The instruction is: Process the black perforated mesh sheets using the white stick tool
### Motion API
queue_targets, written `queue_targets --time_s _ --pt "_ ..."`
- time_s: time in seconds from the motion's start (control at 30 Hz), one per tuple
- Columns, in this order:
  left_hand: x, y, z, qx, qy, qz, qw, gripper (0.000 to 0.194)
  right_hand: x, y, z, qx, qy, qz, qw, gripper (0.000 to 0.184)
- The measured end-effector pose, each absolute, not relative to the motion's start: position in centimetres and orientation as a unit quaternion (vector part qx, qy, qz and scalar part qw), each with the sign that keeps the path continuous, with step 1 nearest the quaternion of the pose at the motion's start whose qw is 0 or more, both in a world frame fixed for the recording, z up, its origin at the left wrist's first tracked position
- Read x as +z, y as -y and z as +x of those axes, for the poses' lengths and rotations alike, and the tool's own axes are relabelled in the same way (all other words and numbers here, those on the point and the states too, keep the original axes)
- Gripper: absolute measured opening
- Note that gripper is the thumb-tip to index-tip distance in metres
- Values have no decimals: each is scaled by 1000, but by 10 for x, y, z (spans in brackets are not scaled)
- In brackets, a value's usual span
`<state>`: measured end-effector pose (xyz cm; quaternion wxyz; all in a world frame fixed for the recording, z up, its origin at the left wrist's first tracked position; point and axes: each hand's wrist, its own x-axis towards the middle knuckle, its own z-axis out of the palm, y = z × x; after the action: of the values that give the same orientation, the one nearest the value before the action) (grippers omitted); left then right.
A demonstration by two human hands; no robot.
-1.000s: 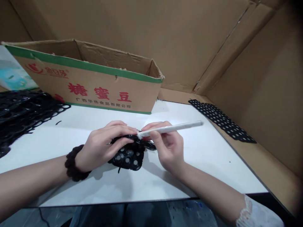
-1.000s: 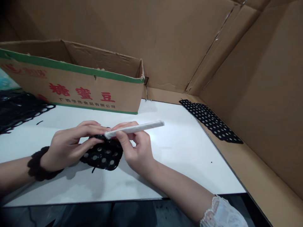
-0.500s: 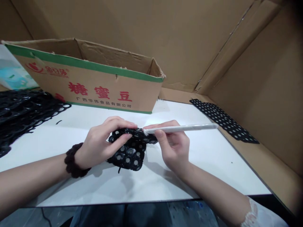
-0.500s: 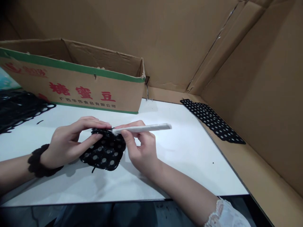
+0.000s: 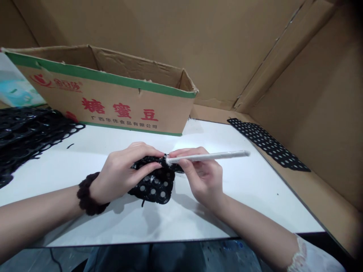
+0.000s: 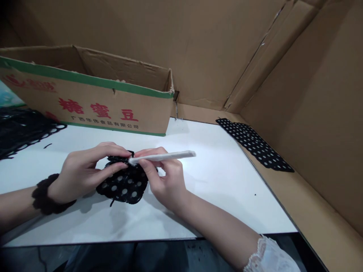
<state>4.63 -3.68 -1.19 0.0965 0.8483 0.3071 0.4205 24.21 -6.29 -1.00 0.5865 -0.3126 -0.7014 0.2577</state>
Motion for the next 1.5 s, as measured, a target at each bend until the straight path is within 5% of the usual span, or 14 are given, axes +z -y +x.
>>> queue_targets --time_s 1.5 --pt "-13 42 49 433 -297 848 76 12 -12 59 234 165 756 -301 557 9"
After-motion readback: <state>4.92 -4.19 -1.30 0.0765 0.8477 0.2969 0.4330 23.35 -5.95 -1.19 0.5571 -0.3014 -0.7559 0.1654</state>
